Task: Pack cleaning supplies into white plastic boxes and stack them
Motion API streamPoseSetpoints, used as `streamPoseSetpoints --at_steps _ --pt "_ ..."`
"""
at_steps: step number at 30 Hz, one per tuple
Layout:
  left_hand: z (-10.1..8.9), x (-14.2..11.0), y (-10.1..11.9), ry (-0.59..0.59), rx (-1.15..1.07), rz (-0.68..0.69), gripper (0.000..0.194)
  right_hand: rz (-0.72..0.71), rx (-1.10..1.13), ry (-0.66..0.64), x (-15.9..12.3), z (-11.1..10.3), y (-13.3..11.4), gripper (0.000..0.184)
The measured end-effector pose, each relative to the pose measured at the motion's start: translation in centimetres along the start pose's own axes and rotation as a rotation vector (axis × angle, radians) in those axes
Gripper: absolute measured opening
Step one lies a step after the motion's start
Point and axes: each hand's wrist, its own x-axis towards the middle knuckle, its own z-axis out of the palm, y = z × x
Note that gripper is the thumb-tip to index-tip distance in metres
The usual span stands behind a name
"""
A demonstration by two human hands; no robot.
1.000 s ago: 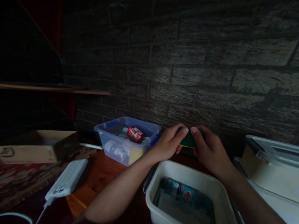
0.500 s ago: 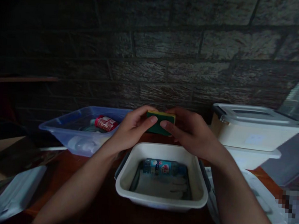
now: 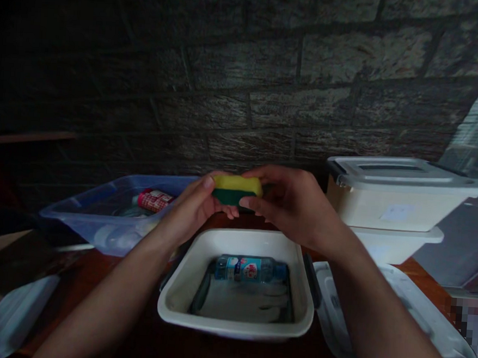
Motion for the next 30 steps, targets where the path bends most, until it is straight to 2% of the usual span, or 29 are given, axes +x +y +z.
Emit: streamPoseSetpoints --at_steps 3,6,9,13,17,23,30 --pt "-0.1 -0.1 0.1 -0.039 -0.106 -0.104 0.047 -0.091 -0.068 0.010 0.2 0.1 0.4 0.037" --pt "-0.3 -0.1 0.5 -0.012 -0.094 -0.043 0.046 -0.145 -0.025 -0.026 0.5 0.2 0.6 0.038" --pt "-0.3 -0.2 0.7 0.018 -0.068 0.057 0.050 -0.075 0.104 -0.024 0.5 0.3 0.8 0.051" --pt "-0.2 -0.3 0.7 -0.015 -0.068 0.101 0.052 0.021 0.232 -0.025 0.3 0.4 1.2 0.062" --pt "-0.3 -0.4 0.7 -0.043 -0.088 0.136 0.053 0.012 0.320 -0.017 0.4 0.6 1.0 0.056" --pt "-0.9 -0.6 0.6 -0.152 -0.159 0.119 0.055 0.047 0.440 -0.021 0.5 0.3 0.1 0.043" --pt "-0.9 -0.6 0.7 -0.136 -0.170 0.122 0.045 0.041 0.449 -0.016 0.3 0.1 0.0 0.039"
